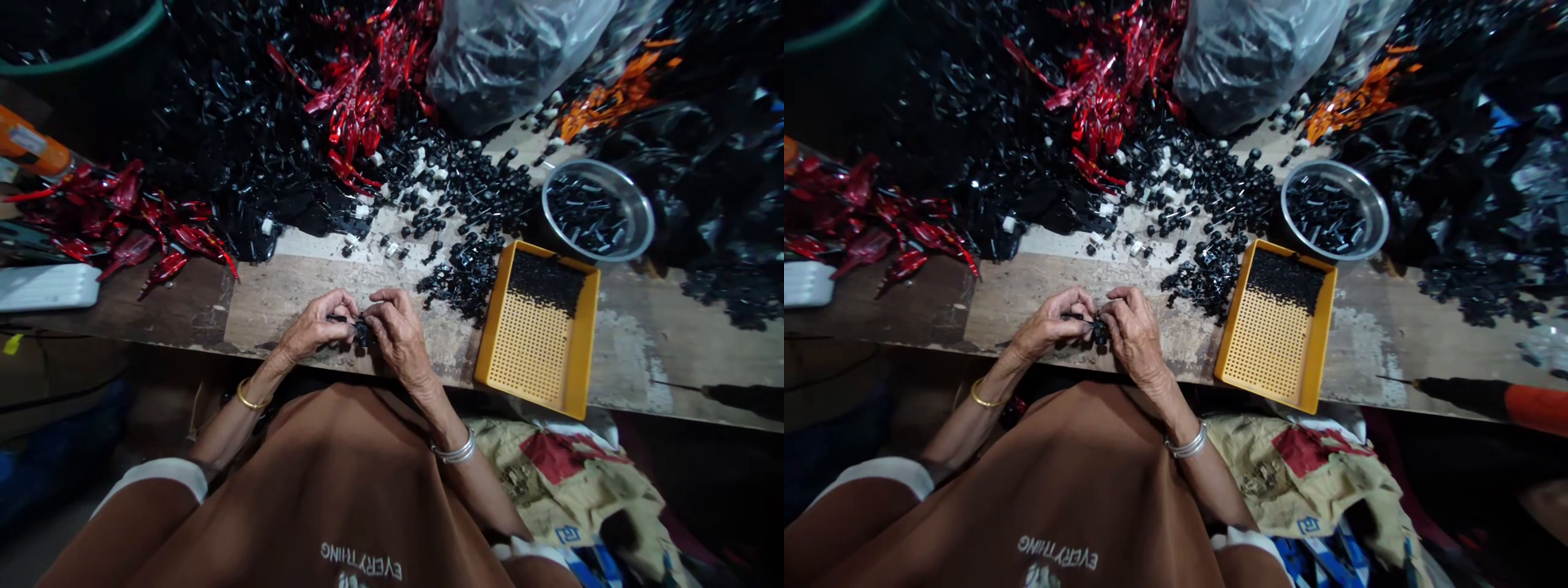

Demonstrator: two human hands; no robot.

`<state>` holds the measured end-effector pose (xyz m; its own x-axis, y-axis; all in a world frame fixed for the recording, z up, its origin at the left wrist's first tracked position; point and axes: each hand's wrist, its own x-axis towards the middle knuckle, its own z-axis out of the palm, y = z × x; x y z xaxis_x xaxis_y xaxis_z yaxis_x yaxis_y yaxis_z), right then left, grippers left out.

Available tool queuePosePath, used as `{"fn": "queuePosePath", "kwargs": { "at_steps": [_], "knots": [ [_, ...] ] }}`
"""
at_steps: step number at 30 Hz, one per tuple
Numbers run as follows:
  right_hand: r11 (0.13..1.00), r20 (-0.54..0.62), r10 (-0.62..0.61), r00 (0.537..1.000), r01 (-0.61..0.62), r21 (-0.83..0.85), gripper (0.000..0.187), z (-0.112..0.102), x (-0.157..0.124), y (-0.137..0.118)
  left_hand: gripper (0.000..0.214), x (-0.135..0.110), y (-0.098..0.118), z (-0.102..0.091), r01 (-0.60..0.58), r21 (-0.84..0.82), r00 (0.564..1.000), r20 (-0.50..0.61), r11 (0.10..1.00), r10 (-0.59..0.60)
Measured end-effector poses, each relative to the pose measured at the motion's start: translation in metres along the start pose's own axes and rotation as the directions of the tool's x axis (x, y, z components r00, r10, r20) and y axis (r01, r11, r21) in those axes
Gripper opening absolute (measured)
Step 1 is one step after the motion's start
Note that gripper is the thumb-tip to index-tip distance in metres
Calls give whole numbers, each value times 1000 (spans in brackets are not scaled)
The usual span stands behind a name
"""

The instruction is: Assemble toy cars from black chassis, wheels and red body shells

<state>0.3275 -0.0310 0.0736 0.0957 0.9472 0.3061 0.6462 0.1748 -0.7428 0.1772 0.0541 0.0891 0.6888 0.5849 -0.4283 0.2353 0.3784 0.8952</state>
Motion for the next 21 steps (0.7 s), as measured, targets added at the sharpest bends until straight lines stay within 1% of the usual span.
{"fn": "queuePosePath", "kwargs": {
  "at_steps": [2,5,7,12,15,18,21],
  "knots": [
    [999,-24,-9,1000,8,-51,19,2,-1,-2,23,0,1,1,6,8,1000,-11,1000,-6],
    [981,-113,-53,992,31,-189,17,4,-2,-5,23,0,1,2,23,-3,999,-25,1000,-23],
    [973,-141,-69,988,36,-227,16,4,-3,-6,24,1,1,3,31,-27,999,-23,999,-31],
    [987,-89,-42,995,28,-161,17,2,-3,-2,23,1,0,3,34,-35,999,-10,999,-35],
    [974,-69,-66,995,49,-220,17,3,-4,-1,23,1,0,3,40,-26,999,-10,999,-40],
    [957,-75,-82,994,57,-284,18,5,-5,-3,23,1,0,3,35,-16,999,-8,999,-35],
    [948,-87,-119,989,87,-305,17,6,-5,-4,22,1,0,3,30,5,1000,0,1000,-30]
  ]
}}
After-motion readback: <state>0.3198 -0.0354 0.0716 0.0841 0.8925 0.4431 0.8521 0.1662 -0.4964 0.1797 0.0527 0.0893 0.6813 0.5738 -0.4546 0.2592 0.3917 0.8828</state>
